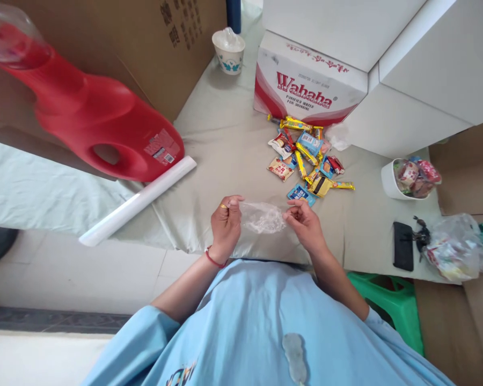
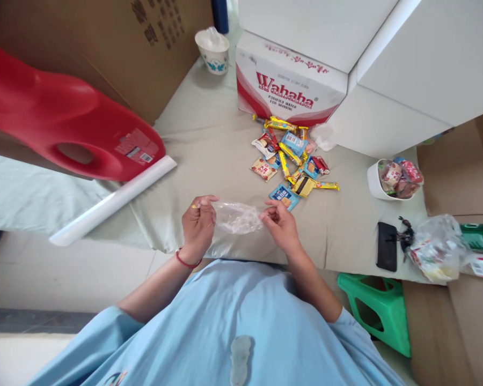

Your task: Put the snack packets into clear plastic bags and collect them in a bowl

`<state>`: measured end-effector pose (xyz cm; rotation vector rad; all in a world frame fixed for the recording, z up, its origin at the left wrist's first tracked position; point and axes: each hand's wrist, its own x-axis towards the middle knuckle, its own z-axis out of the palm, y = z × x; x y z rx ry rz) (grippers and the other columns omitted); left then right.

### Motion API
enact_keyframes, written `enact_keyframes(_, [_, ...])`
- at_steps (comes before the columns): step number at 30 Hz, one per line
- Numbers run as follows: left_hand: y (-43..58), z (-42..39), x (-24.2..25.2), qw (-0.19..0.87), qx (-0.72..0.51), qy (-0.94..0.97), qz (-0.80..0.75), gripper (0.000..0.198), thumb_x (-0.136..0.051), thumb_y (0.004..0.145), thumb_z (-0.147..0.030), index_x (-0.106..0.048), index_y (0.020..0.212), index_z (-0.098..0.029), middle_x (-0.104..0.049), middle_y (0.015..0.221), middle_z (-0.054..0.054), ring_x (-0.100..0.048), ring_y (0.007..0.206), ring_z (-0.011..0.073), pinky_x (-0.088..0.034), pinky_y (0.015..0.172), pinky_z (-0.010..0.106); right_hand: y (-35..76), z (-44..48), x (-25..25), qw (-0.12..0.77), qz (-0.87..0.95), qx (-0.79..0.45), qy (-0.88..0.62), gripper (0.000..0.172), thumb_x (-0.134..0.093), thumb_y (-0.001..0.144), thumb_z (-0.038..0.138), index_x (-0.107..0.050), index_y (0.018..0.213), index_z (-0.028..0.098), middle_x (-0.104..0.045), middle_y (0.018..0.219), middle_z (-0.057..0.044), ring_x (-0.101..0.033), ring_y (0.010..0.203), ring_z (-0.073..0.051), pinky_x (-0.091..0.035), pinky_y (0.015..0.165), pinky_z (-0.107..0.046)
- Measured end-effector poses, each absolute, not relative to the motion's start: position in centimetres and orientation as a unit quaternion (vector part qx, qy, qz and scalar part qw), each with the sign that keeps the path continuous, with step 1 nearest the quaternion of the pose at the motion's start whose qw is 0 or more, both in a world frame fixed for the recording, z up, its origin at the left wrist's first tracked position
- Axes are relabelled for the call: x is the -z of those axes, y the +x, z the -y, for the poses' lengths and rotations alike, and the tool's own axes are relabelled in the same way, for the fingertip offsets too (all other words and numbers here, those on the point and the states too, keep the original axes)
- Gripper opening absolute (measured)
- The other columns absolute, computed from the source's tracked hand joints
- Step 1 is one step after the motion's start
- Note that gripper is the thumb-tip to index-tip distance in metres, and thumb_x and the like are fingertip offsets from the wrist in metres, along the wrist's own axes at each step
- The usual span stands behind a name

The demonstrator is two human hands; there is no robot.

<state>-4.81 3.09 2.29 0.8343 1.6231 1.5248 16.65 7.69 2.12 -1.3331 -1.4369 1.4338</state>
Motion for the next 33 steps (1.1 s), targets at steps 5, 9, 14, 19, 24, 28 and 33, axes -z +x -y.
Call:
enact_keyframes(5, [-5.2,-4.0,-1.1,0.423,-0.628,0.224,-0.613,0.040,-0.054,0.103,-0.058,-0.070,0.096,-0.022,-0.063,0.073,0.000,-0.059,0.064,0.0137,-0.046,0.063,0.025,18.3,-6.5,-2.5,0.351,0.627,-0.492,-0.491,0.019,-0.076,0.092,0.041,-0.074,0.104,0.027,-0.067,0.088,-0.002,-0.059,0.077,-0.017,-0.049,0.071,-0.031])
enact_keyframes(9, [-4.8,-5.2,-0.4,0.523,-0.640,0.125,-0.549,0.041,-0.059,0.100,-0.061,-0.065,0.094,-0.021,-0.059,0.068,-0.002,-0.054,0.054,0.0112,-0.042,0.050,0.023,19.4,-6.4,-3.5,0.326,0.701,-0.438,-0.458,0.011,-0.072,0.096,0.037,-0.077,0.096,0.027,-0.068,0.086,-0.003,-0.060,0.076,-0.018,-0.049,0.070,-0.032])
enact_keyframes(14, [-4.4,-6.0,-0.9,0.542,-0.640,0.107,-0.535,0.043,-0.068,0.094,-0.062,-0.067,0.090,-0.019,-0.050,0.062,-0.004,-0.043,0.048,0.0077,-0.031,0.041,0.019,20.9,-7.0,-4.8,0.309,0.735,-0.428,-0.426,0.010,-0.069,0.099,0.034,-0.077,0.095,0.029,-0.069,0.085,-0.004,-0.062,0.077,-0.019,-0.050,0.071,-0.034])
enact_keyframes(19, [-4.6,-6.0,-2.0,0.544,-0.636,0.081,-0.542,0.041,-0.066,0.095,-0.061,-0.067,0.089,-0.020,-0.049,0.061,-0.005,-0.039,0.046,0.0066,-0.025,0.038,0.019,22.1,-7.6,-5.9,0.305,0.751,-0.432,-0.395,0.012,-0.069,0.099,0.037,-0.078,0.105,0.030,-0.070,0.101,-0.008,-0.066,0.091,-0.023,-0.055,0.084,-0.041])
enact_keyframes(24, [-4.2,-5.7,-2.4,0.566,-0.629,0.094,-0.525,0.045,-0.066,0.092,-0.065,-0.067,0.093,-0.020,-0.056,0.064,-0.003,-0.039,0.045,0.0063,-0.025,0.038,0.020,21.3,-9.2,-4.2,0.278,0.774,-0.391,-0.413,0.053,-0.083,0.086,0.048,-0.069,0.134,0.032,-0.064,0.139,-0.012,-0.055,0.134,-0.033,-0.040,0.118,-0.055])
enact_keyframes(28, [-4.2,-5.6,-2.1,0.598,-0.610,0.085,-0.513,0.050,-0.064,0.091,-0.069,-0.068,0.096,-0.019,-0.055,0.063,-0.003,-0.034,0.041,0.0052,-0.022,0.037,0.020,20.4,-10.2,-1.9,0.263,0.735,-0.487,-0.393,0.028,-0.071,0.095,0.055,-0.077,0.100,0.028,-0.074,0.103,-0.008,-0.067,0.110,-0.028,-0.049,0.106,-0.051])
enact_keyframes(33, [-5.3,-5.4,-1.4,0.611,-0.572,0.103,-0.538,0.058,-0.060,0.090,-0.076,-0.066,0.085,-0.019,-0.052,0.058,-0.003,-0.030,0.040,0.0057,-0.018,0.037,0.021,21.0,-10.2,-2.3,0.320,0.594,-0.602,-0.428,0.031,-0.076,0.091,0.056,-0.075,0.091,0.025,-0.070,0.097,-0.003,-0.066,0.094,-0.019,-0.055,0.093,-0.037])
